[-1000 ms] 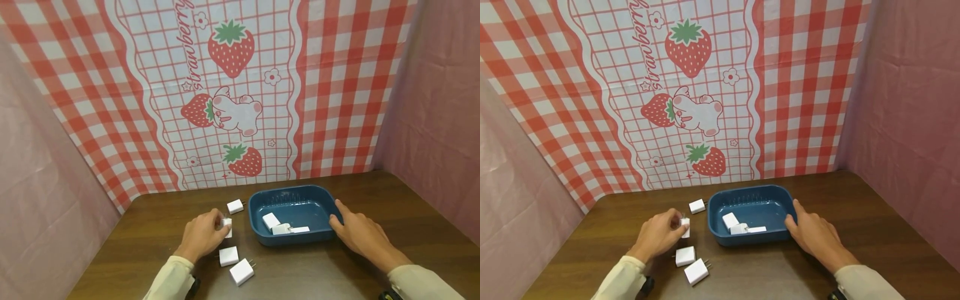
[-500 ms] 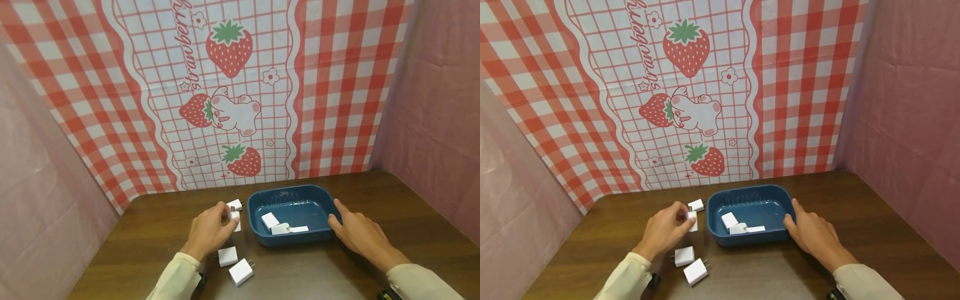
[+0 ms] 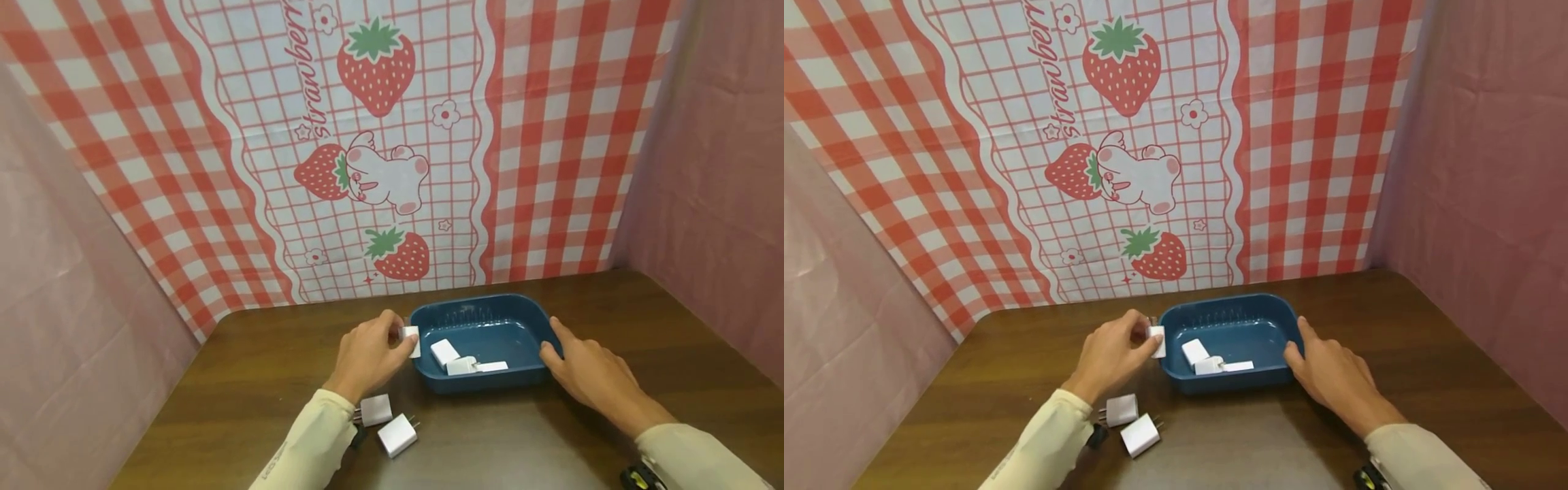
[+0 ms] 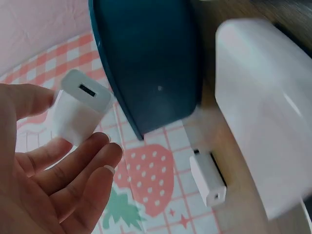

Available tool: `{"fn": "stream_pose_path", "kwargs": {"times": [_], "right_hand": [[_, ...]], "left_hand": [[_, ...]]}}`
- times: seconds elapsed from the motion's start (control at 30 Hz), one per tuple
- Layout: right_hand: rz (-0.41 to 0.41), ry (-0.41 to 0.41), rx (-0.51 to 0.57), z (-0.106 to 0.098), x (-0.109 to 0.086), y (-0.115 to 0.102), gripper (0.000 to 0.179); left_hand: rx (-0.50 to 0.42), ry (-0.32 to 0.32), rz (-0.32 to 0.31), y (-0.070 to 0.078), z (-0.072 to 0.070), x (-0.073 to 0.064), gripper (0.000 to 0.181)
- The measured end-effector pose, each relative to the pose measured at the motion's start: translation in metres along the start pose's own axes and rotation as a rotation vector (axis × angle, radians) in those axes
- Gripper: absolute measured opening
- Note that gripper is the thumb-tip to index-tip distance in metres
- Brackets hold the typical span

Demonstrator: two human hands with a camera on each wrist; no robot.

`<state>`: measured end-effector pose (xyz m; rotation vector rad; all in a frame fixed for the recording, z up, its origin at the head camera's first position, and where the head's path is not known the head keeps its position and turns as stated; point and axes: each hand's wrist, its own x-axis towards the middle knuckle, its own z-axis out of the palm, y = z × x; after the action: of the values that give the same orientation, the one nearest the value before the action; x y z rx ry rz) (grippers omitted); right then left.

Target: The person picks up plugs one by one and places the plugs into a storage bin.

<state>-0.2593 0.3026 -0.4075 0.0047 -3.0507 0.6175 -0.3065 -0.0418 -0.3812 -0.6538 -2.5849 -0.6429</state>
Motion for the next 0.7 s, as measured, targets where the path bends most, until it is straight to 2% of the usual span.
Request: {"fn": "stream_pose_path", "kwargs": {"times": [0.2, 0.33, 0.53, 0.7], "right_hand": [[0.014, -0.027, -0.013, -0.003, 0.001, 0.003, 0.075], [0.009, -0.017, -0.019, -0.002, 0.003, 0.003, 0.074], [0.008, -0.011, -0.014, -0.002, 0.002, 0.003, 0.075], [0.013, -0.014, -0.006, -0.002, 0.001, 0.004, 0.075]], "left_hand": [[0.029, -0.028, 0.019, 0.014, 0.009, 0.006, 0.027], [0.049, -0.051, 0.017, 0.014, 0.013, 0.007, 0.03], [0.039, -0.054, 0.021, 0.014, 0.016, 0.009, 0.031], [0.017, -0.038, 0.053, 0.022, 0.019, 0.016, 0.029]]}}
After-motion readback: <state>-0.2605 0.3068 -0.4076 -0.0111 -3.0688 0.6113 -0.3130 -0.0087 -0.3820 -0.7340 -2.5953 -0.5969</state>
